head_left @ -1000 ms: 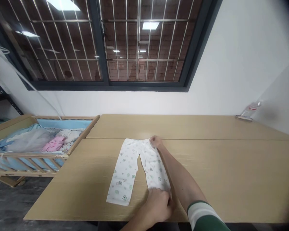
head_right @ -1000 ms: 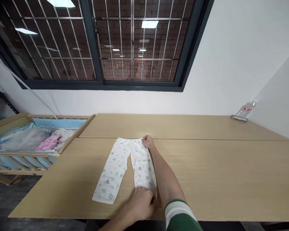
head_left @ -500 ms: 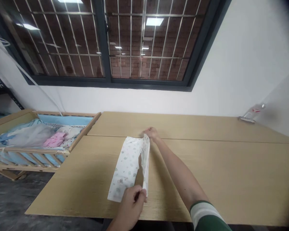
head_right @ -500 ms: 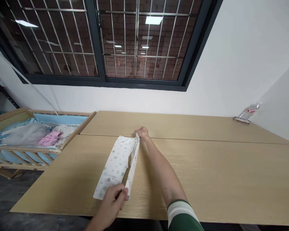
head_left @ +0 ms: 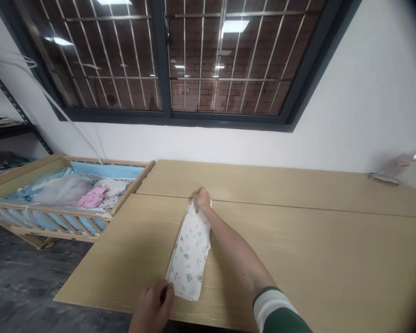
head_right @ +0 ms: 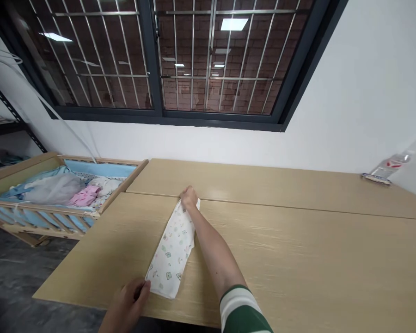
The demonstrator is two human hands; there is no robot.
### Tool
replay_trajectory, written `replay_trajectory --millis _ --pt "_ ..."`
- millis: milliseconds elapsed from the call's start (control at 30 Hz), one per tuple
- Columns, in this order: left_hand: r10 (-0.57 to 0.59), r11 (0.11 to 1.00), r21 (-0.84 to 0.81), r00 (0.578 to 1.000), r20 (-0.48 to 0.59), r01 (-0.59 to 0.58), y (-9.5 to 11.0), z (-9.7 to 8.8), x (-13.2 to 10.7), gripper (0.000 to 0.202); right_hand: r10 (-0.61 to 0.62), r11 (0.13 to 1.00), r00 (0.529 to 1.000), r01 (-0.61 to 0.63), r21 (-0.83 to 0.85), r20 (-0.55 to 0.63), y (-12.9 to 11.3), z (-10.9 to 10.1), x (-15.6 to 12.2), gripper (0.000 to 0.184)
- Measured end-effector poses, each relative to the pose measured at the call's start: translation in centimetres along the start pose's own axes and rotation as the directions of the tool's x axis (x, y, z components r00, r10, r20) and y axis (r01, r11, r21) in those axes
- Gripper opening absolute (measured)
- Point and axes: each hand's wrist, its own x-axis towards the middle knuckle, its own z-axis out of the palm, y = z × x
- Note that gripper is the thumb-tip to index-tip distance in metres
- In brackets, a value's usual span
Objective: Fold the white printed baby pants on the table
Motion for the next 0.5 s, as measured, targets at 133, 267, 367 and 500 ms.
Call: replay_trajectory --millis 133,267,367,500 --pt "-0.034 0.967 0.253 0.999 0.003 0.032 0.7 0.1 -0.1 0.04 -0.028 0.997 0.999 0.03 -0.075 0.024 -0.3 0.5 -0.3 0.015" --pt "0.019 0.862 0.498 0.978 -0.208 0.089 1.1 -0.3 -0.6 0.038 -0.086 0.99 0.995 0.09 -0.108 0.046 -0.8 0.4 -0.9 0.011" --pt "0.419 0.801 0.565 0.86 -0.29 -0.2 0.9 -0.8 -0.8 0.026 -0.185 0.976 0.98 0.191 -0.102 0.071 -1.3 -0.3 -2.7 0.011" --pt "0.787 0.555 0.667 0.574 -0.226 -0.498 0.2 0.0 -0.5 0.03 -0.563 0.813 0.782 0.583 0.007 0.267 -1.7 -2.3 -8.7 0.024"
